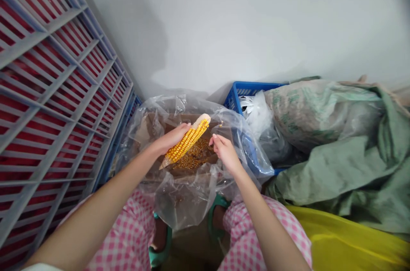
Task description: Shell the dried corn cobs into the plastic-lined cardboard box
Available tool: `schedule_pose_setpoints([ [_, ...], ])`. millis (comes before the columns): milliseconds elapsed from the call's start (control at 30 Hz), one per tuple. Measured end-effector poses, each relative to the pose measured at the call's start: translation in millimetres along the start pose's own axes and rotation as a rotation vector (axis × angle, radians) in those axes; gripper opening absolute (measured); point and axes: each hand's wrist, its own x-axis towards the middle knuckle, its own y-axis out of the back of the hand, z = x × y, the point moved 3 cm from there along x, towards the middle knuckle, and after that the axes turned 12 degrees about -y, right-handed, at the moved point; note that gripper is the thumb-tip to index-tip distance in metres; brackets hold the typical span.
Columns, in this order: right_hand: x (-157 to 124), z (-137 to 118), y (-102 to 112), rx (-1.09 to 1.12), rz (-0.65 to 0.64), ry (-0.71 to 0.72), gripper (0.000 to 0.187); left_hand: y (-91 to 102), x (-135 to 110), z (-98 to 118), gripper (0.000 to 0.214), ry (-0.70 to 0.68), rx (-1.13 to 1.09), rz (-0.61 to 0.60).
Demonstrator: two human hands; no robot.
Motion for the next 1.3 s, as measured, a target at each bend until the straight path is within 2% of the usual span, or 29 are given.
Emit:
schedule_pose_setpoints([
  [133, -0.2, -1.7, 13.0, -0.122, -0.033, -0.041, 0.037, -7.1, -6.3, 7.0, 0.046, -0.137, 0.319, -0.182],
  [233, 0.6, -0.7, 18.6, -0.311, 0.023, -0.014, 0.035, -19.4, -13.1, 1.6, 0.059, -0.116, 0.557, -0.216],
  [300, 1.6, 1.5, 18.9, -0.402, 0.089, -0.004, 0.033, -29.7, -16.7, -4.7, 0.059, -0.106, 0.569, -0.202],
  [400, 4.8, 7.1, 14.7, -0.433, 0.122, 0.007, 0.032, -42.0, -19.7, -16.8, 0.049, -0.068, 0.501, -0.198],
  [533, 12.7, 18.0, 7.7, -0.367, 0.060, 0.026, 0.033, -48.4, -20.9, -33.2, 0.044, 0.012, 0.369, -0.169],
  [633, 17.7, 27.1, 4.6, -0.304, 0.031, 0.018, 0.034, -54.5, -24.3, -42.4, 0.042, 0.107, 0.071, -0.147],
  [733, 19.4, 32.8, 1.6, -0.235, -0.004, -0.015, 0.034, -64.7, -31.6, -45.8, 0.040, 0.268, -0.272, -0.189],
  [867, 16.9, 27.6, 1.8, -0.182, -0.042, -0.051, 0.031, -73.7, -41.1, -38.1, 0.035, 0.370, -0.524, -0.233],
  [967, 13.0, 16.6, 11.5, -0.208, -0.008, -0.019, 0.029, -75.6, -44.5, -31.3, 0.039, 0.376, -0.569, -0.235],
  [1100, 7.7, 7.4, 28.7, -0.420, 0.057, 0.038, 0.033, -71.8, -39.5, -29.9, 0.037, 0.320, -0.494, -0.161],
  [1200, 6.2, 8.1, 34.1, -0.524, 0.031, 0.003, 0.034, -67.3, -33.2, -32.1, 0.035, 0.309, -0.456, -0.133],
  [1300, 5.8, 7.7, 33.4, -0.531, 0.012, -0.001, 0.034, -63.5, -29.5, -31.9, 0.034, 0.301, -0.423, -0.151],
])
